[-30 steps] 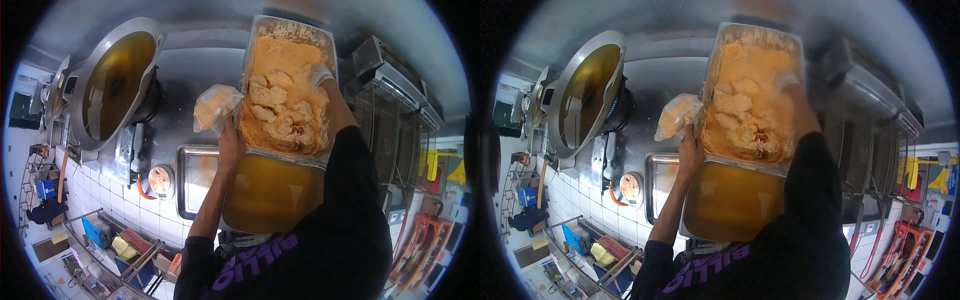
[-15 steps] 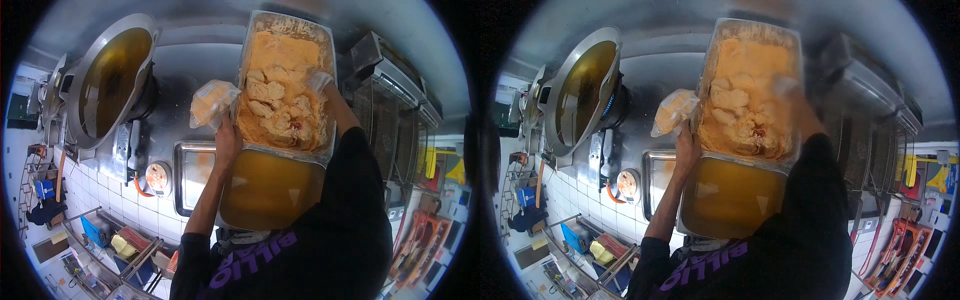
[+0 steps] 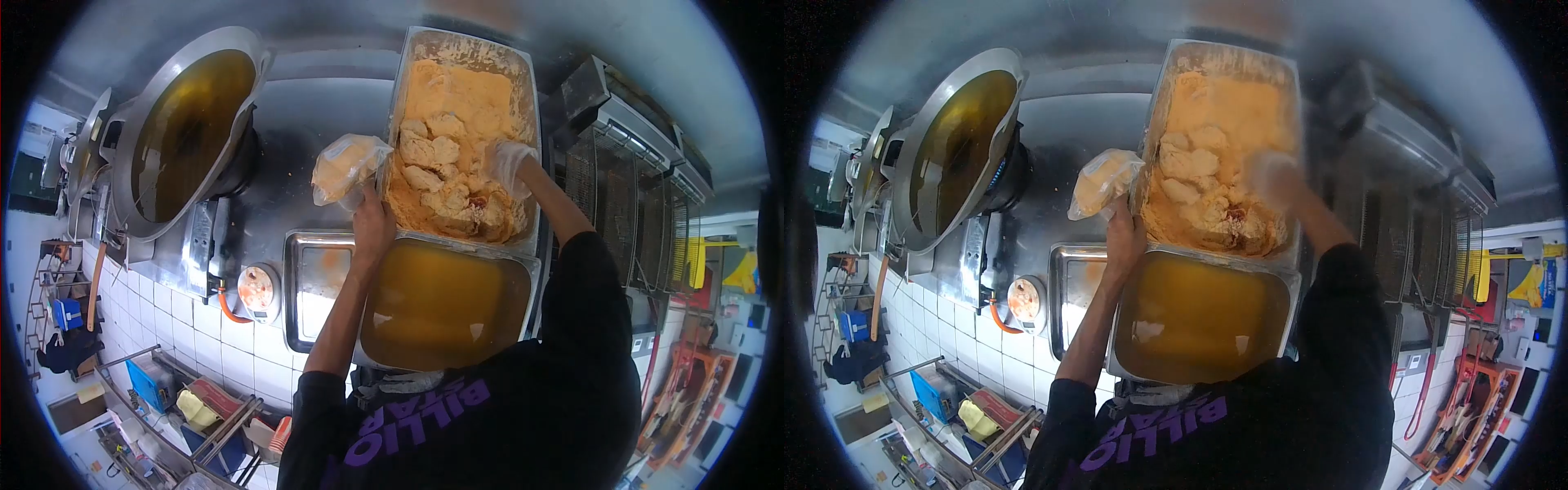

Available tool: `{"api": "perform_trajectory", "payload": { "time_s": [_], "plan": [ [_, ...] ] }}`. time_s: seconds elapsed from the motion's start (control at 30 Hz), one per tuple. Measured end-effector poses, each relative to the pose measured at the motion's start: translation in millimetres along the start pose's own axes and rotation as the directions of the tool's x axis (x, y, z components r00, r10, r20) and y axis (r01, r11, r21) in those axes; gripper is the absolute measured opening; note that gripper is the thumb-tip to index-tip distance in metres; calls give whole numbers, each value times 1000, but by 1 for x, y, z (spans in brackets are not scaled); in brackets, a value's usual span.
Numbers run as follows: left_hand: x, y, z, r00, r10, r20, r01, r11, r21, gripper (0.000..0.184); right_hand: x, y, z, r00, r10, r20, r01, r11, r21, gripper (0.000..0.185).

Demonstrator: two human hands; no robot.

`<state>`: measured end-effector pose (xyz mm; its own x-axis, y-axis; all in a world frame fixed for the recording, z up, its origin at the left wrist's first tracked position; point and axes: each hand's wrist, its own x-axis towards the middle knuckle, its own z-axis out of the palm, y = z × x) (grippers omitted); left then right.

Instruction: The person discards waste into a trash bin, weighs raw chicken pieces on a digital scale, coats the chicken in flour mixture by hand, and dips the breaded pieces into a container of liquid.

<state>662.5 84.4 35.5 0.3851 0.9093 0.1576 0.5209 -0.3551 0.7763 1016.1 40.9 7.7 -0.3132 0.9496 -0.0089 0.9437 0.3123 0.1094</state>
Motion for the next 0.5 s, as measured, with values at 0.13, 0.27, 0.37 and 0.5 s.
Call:
{"api": "perform_trajectory", "payload": {
  "time_s": [0.13,0.27,0.37,0.5],
  "plan": [
    [1,0,1,1000,24,-9,-24,1000,5,51,54,-31,-37,652,242,718,58,929,-366,23],
    [0,-2,2,999,-41,18,40,999,36,49,53,-33,-18,806,196,558,27,931,-365,20],
    [2,3,1,991,-133,-1,133,991,27,47,34,-33,-19,911,171,376,9,902,-431,17],
    [2,3,0,997,-69,18,68,996,60,44,4,-9,-19,942,209,264,-31,835,-550,16]
  ]
}}
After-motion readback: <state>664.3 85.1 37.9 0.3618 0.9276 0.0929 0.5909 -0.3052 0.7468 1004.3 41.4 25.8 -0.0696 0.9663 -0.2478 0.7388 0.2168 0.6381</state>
